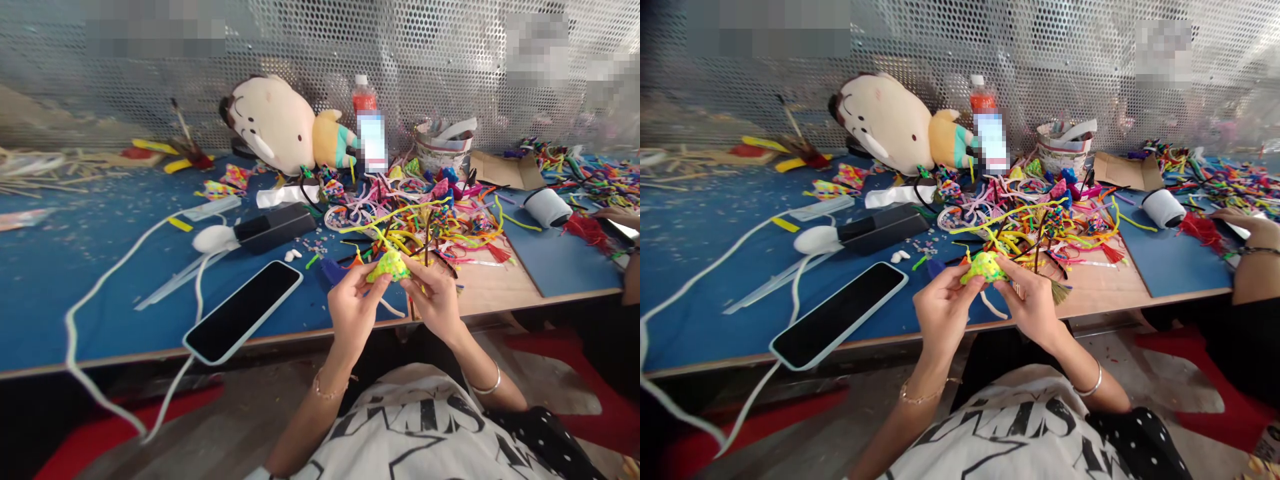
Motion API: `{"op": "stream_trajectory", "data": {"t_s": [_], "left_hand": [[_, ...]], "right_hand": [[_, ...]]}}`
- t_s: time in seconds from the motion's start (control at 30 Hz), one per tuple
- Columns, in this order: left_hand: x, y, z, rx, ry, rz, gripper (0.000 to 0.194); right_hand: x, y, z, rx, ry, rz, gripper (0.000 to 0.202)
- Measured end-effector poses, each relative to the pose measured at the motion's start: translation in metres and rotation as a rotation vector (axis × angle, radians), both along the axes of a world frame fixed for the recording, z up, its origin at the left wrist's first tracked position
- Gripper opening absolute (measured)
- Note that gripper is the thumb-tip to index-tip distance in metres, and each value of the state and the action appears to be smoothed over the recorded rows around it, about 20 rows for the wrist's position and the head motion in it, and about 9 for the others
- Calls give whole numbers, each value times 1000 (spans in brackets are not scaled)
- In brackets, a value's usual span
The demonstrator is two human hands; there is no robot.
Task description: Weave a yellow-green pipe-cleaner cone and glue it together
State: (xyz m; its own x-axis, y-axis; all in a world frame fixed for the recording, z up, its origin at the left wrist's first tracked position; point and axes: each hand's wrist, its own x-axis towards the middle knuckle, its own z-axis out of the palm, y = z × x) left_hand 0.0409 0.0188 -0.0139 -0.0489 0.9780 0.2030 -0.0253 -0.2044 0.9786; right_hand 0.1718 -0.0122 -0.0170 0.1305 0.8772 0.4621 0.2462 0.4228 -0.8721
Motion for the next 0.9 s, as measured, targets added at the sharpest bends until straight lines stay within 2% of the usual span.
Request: {"op": "stream_trajectory", "data": {"t_s": [0.13, 0.2, 0.33, 0.43, 0.53, 0.77, 0.83, 0.9], "left_hand": [[-2, -1, -1, 12, 13, -22, 40], [-3, -2, 0, 12, -35, -71, 40], [-4, -3, 1, -1, -166, -153, 39], [-4, -3, 0, 22, -149, -115, 36], [-2, -3, 0, 48, -133, -75, 33], [0, -4, -2, 11, -235, -160, 28], [-2, -3, -3, 21, -192, -105, 21], [-3, -2, -3, 33, -119, -30, 24]], "right_hand": [[-4, 0, 1, -58, 31, -49, 35], [-5, 0, 0, -30, 56, -50, 30], [-1, 1, -3, 62, 146, 73, 19], [1, 2, -5, 21, 234, 114, 16], [3, 5, -3, -35, 292, 147, 29], [9, 11, 3, -167, 515, 166, 34], [12, 11, 5, -168, 544, 161, 36], [15, 11, 6, -153, 555, 154, 38]]}}
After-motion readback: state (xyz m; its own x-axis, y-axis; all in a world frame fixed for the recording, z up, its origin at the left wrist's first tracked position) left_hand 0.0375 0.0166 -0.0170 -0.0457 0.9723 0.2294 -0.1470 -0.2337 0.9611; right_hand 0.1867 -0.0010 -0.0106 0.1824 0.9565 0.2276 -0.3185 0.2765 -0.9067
